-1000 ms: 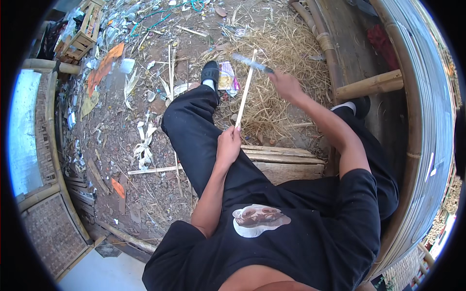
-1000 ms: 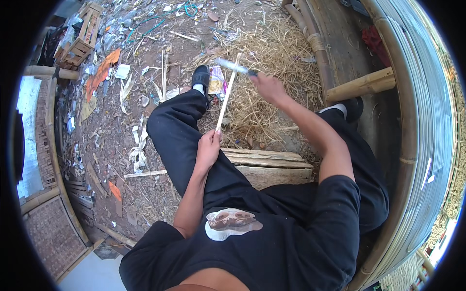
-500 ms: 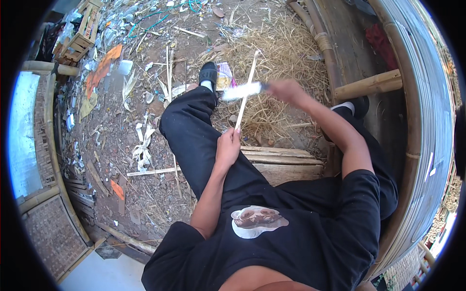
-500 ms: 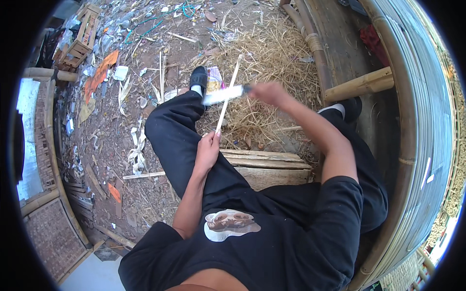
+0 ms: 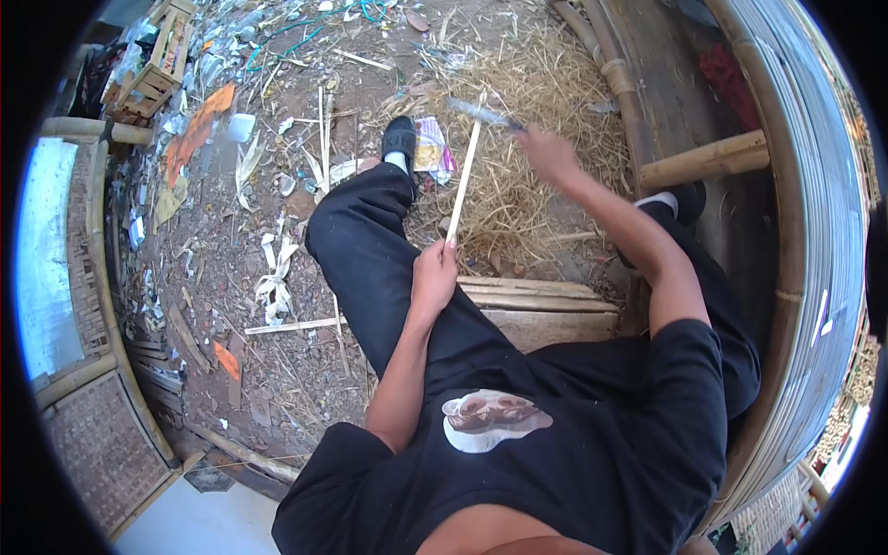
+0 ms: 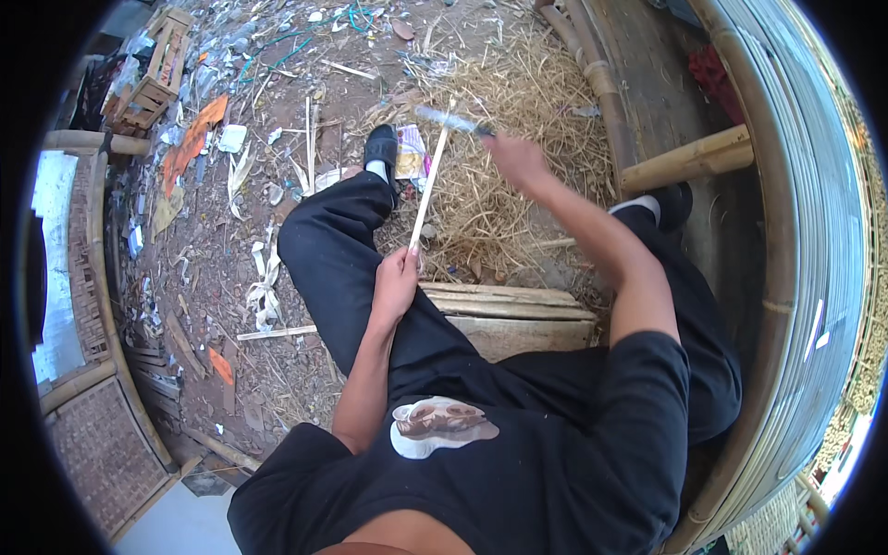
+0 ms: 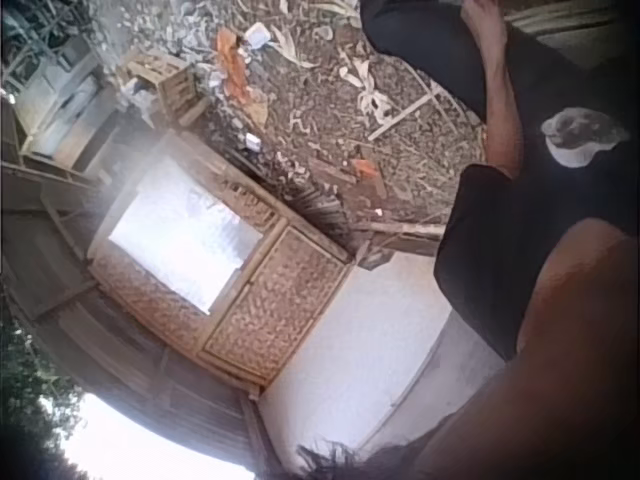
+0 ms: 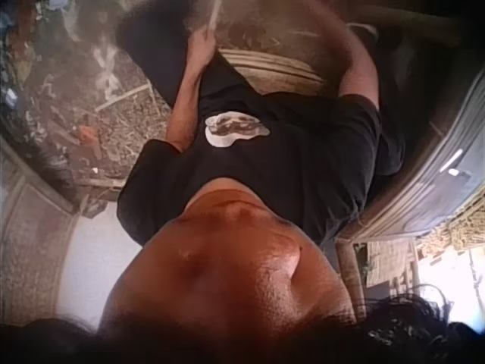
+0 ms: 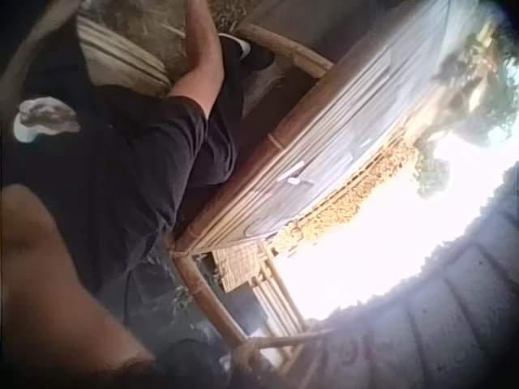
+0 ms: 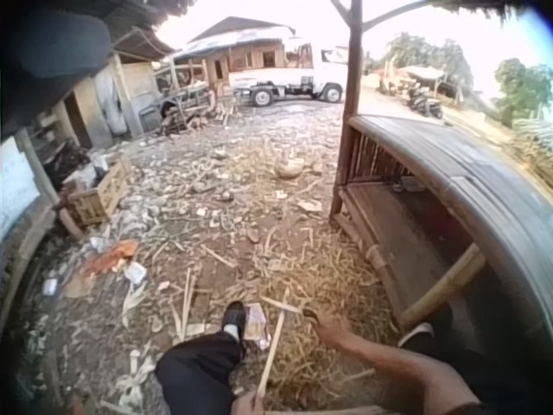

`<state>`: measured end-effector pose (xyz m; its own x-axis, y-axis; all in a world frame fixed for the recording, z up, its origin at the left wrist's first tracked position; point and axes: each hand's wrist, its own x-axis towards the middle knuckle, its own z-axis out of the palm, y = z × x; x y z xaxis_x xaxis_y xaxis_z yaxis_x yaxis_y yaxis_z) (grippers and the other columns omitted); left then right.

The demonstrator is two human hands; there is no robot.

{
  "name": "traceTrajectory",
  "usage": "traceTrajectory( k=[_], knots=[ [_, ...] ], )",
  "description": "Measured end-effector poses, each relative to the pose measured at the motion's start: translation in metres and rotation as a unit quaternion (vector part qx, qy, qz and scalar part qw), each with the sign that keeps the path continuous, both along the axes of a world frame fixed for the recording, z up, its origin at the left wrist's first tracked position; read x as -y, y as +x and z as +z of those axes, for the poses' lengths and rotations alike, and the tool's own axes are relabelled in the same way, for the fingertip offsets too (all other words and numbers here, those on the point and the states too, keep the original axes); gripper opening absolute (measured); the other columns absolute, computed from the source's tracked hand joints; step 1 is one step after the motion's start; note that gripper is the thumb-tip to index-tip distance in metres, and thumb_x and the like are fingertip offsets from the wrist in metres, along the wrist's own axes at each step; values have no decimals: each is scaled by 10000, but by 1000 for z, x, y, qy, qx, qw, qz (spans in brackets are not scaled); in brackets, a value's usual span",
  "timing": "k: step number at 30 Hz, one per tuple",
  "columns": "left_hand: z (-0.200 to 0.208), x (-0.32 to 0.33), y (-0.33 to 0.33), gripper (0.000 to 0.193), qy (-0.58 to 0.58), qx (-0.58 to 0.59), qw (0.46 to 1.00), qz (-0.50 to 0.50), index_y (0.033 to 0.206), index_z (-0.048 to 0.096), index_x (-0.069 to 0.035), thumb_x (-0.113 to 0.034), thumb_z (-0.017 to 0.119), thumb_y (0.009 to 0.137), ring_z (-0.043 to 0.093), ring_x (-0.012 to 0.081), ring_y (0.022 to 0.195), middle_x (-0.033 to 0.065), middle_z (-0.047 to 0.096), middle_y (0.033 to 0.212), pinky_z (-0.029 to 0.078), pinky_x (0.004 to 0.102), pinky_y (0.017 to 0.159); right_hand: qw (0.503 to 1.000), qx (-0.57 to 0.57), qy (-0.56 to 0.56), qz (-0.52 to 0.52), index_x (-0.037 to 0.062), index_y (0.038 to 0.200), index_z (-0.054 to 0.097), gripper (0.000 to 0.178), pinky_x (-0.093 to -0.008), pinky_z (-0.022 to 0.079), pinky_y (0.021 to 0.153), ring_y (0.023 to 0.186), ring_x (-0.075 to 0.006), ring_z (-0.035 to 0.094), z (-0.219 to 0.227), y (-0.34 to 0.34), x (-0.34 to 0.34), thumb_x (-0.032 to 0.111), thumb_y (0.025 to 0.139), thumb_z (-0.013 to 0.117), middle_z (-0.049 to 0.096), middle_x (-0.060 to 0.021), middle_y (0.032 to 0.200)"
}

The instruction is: The person whittles a thin bamboo stick with a knife while sitting, shaving off thin strips and rotating the stick by hand.

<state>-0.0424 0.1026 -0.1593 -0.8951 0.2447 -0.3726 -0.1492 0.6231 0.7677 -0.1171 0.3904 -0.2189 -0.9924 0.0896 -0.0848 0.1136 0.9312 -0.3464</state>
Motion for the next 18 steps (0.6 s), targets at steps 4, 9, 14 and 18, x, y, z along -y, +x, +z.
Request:
traceTrajectory(
  k=[4, 9, 14, 18],
  knots=[
    [6, -1, 2, 349, 34, 43, 999, 5, 750, 532, 35, -232, 464, 964, 482, 191, 487, 109, 494, 540, 390, 358, 507, 953, -125, 51, 272, 90, 862, 472, 380, -287, 411, 354, 414, -134, 492, 8, 31, 27, 424, 994, 346, 524, -16, 584],
    [0, -2, 2, 315, 33, -21, 999, -2, 729, 528, -21, -214, 475, 973, 356, 64, 462, -24, 406, 534, 280, 272, 432, 998, 25, -19, -56, 60, 912, 481, 437, -258, 371, 330, 402, -118, 469, 20, -10, -14, 441, 1001, 286, 500, -2, 577],
    [-11, 5, -4, 317, 97, 45, 994, 14, 728, 505, -60, -234, 455, 989, 304, 25, 418, -64, 381, 537, 221, 230, 385, 953, -134, 81, 260, 58, 910, 480, 446, -263, 366, 328, 424, -112, 479, 12, 28, 41, 456, 994, 298, 518, -17, 585],
    [-6, 11, 5, 351, 115, 122, 986, 23, 741, 532, 13, -248, 468, 966, 413, 118, 515, 67, 453, 540, 366, 321, 504, 994, -6, -39, 100, 62, 907, 481, 446, -269, 377, 339, 437, -130, 508, 8, 7, -2, 471, 986, 320, 527, -29, 592]
  ],
)
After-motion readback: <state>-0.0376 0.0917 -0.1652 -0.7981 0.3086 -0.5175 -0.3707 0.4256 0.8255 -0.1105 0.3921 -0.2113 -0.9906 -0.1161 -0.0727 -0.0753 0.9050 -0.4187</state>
